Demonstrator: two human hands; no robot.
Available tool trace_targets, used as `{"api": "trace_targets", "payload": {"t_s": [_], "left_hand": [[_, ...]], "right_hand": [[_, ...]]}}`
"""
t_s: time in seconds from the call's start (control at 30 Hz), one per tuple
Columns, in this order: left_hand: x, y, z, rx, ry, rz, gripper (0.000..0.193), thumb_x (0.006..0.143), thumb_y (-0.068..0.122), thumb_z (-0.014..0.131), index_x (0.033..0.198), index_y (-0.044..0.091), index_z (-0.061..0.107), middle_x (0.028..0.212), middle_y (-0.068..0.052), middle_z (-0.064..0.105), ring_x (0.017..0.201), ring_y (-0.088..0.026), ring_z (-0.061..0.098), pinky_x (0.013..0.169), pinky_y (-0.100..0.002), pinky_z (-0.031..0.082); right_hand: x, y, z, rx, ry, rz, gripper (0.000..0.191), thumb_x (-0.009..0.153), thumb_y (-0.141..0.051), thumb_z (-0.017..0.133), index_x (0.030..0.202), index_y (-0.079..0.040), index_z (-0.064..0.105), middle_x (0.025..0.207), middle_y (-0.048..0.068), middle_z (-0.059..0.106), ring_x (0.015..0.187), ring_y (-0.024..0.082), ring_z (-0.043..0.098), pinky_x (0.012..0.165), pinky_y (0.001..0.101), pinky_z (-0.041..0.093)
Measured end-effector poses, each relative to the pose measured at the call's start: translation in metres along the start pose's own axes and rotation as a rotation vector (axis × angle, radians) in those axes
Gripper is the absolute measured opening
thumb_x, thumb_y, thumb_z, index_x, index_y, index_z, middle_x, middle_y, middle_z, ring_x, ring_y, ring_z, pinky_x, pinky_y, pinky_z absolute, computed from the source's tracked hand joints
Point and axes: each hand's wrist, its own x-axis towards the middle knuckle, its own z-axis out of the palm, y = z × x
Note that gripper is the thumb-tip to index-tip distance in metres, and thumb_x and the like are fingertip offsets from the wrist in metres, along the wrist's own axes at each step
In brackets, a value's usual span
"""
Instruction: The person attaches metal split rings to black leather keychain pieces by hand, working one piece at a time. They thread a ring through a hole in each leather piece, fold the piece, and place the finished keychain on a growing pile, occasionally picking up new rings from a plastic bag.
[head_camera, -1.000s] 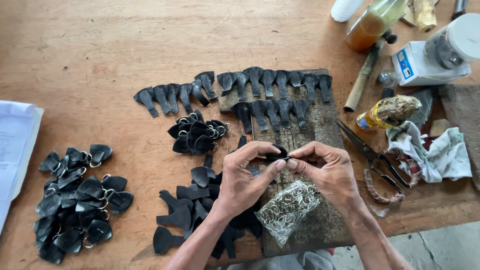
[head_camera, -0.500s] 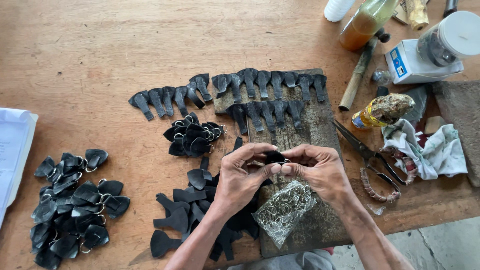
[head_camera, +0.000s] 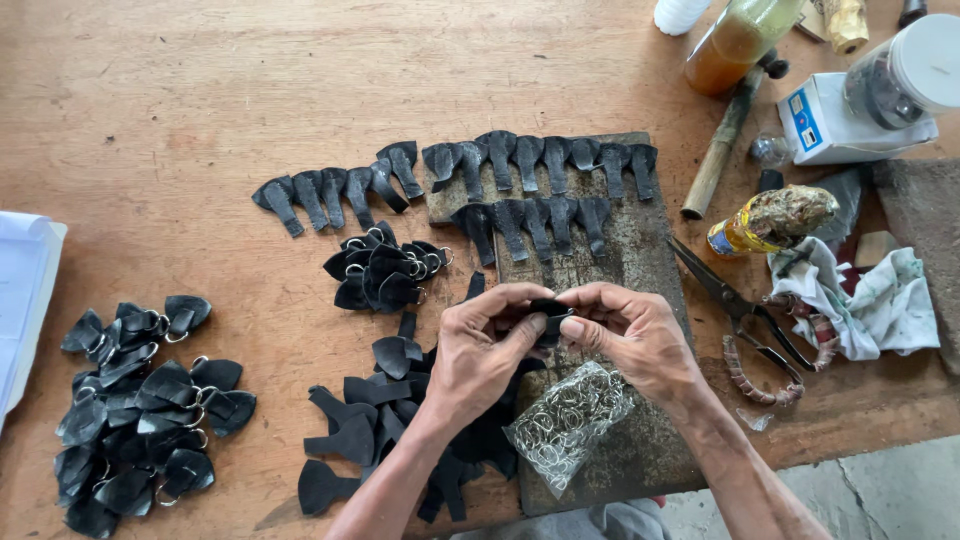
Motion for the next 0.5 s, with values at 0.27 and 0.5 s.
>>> {"api": "trace_targets", "payload": {"t_s": [0.27, 0.5], "left_hand": [[0.006, 0.001, -0.006, -0.079, -0.053, -0.090, 0.028, 0.101, 0.004, 0.060, 0.127, -0.001, 0.068, 0.114, -0.012, 0.073, 0.100, -0.018, 0.073, 0.078, -0.033, 0.064], [0.007, 0.003, -0.008, -0.090, -0.065, -0.075, 0.029, 0.101, 0.006, 0.060, 0.128, -0.001, 0.068, 0.114, -0.012, 0.073, 0.102, -0.018, 0.073, 0.080, -0.033, 0.064]], "right_hand": [[0.002, -0.006, -0.006, -0.004, 0.003, 0.007, 0.033, 0.088, -0.016, 0.076, 0.117, 0.000, 0.074, 0.093, 0.010, 0.079, 0.079, 0.014, 0.075, 0.070, 0.0274, 0.065], [0.003, -0.012, -0.006, -0.105, 0.007, -0.027, 0.030, 0.089, -0.018, 0.075, 0.114, -0.002, 0.076, 0.091, 0.009, 0.079, 0.077, 0.013, 0.075, 0.068, 0.0265, 0.065]]}}
